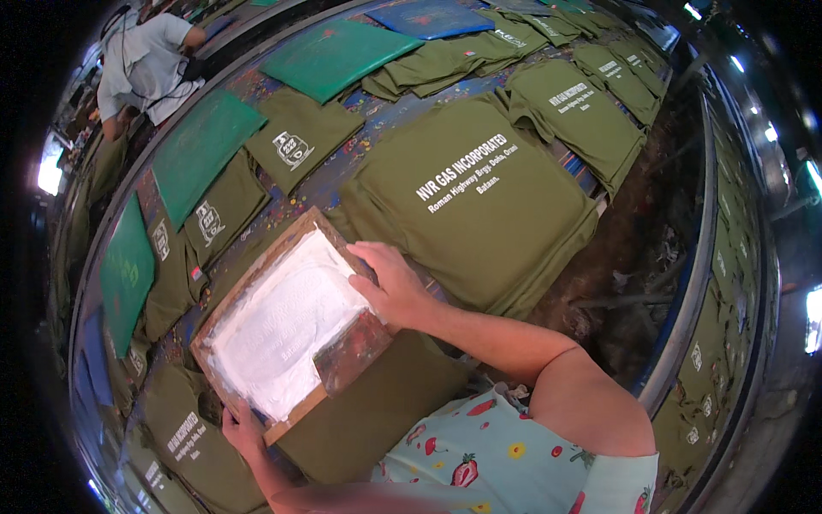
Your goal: The person uses a squeegee to spread white ink across a screen printing frame held over a green shirt. The person repeatedly wipes the ink across the screen and lifts the frame to move to the next shirt in a row of identical shirts.
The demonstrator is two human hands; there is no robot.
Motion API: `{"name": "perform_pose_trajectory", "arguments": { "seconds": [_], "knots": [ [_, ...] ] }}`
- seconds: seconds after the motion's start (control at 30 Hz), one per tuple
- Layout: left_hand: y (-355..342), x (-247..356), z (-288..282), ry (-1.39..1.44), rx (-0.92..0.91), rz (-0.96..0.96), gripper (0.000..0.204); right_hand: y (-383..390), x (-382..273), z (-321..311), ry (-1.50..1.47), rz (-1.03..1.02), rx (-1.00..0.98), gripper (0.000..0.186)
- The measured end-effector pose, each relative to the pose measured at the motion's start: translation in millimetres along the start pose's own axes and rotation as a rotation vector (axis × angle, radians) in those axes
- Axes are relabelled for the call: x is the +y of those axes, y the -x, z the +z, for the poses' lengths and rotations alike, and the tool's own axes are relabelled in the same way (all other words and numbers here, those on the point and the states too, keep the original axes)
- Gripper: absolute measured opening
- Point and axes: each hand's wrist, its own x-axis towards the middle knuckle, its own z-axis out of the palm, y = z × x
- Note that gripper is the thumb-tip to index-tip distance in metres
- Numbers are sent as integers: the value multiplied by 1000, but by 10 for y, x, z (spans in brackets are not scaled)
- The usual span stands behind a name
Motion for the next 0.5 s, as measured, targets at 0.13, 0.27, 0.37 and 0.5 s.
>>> {"name": "perform_pose_trajectory", "arguments": {
  "seconds": [0.13, 0.27, 0.37, 0.5],
  "knots": [
    [31, -9, 7, 47, 33, 27, 37, 109, 80, 89, 3, 31, -25, 51],
    [56, 40, 28, 19, 45, 23, 41, 134, 84, 52, 20, 14, -55, 52],
    [61, 47, 51, 18, 46, 81, 43, 135, 82, 38, 29, -42, -44, 54],
    [115, 3, 51, 54, 74, 132, 47, 187, 65, 13, -2, -88, -20, 56]
  ]
}}
